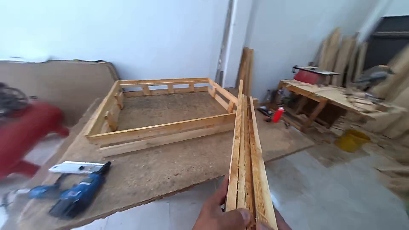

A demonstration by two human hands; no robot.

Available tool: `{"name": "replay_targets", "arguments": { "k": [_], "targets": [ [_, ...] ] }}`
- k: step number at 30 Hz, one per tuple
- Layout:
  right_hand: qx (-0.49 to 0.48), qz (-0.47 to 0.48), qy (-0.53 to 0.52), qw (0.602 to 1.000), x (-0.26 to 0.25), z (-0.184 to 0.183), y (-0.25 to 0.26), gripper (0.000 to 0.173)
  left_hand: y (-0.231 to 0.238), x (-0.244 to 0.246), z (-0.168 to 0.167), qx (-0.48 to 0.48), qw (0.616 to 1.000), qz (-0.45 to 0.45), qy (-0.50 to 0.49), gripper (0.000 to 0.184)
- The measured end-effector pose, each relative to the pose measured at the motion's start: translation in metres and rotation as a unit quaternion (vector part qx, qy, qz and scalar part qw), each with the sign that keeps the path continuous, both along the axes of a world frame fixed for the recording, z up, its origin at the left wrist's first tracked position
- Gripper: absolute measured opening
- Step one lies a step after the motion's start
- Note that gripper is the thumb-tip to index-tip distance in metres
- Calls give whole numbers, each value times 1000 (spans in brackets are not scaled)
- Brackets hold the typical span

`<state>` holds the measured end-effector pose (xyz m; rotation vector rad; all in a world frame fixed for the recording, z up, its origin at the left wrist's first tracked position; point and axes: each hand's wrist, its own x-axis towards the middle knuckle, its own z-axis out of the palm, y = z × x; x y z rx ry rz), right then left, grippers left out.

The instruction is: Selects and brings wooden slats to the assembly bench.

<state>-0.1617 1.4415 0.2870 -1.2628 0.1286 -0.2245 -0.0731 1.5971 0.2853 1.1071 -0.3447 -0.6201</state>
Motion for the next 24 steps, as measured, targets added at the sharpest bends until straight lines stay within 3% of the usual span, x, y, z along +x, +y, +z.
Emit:
{"name": "replay_targets", "arguments": {
  "k": [3, 7, 10, 12, 15, 16, 21, 24],
  "targets": [
    [-24, 66, 42, 997, 85, 12, 2, 62, 9, 64, 3, -13, 998, 64, 20, 83],
    [-52, 128, 128, 982, 241, 5, 10, 41, 22, 190, -1, 34, 985, 130, 108, 57],
    [-111, 271, 130, 947, 367, 7, 6, 37, 37, 289, -6, 9, 974, 158, 164, 48],
    [-86, 351, 135, 922, 436, -3, 9, 40, 53, 339, -10, 8, 969, 167, 182, 44],
    [-90, 241, 207, 944, 478, 10, 53, 28, 73, 399, -19, 55, 969, 160, 183, 43],
    [-82, 229, 223, 944, 496, 1, 61, 33, 79, 417, -26, 70, 967, 164, 181, 45],
    [-109, 210, 266, 935, 576, -78, 72, 94, 100, 479, -70, 146, 944, 226, 192, 56],
    [-165, 204, 281, 923, 596, -94, 63, 102, 111, 489, -79, 167, 942, 215, 197, 52]
  ]
}}
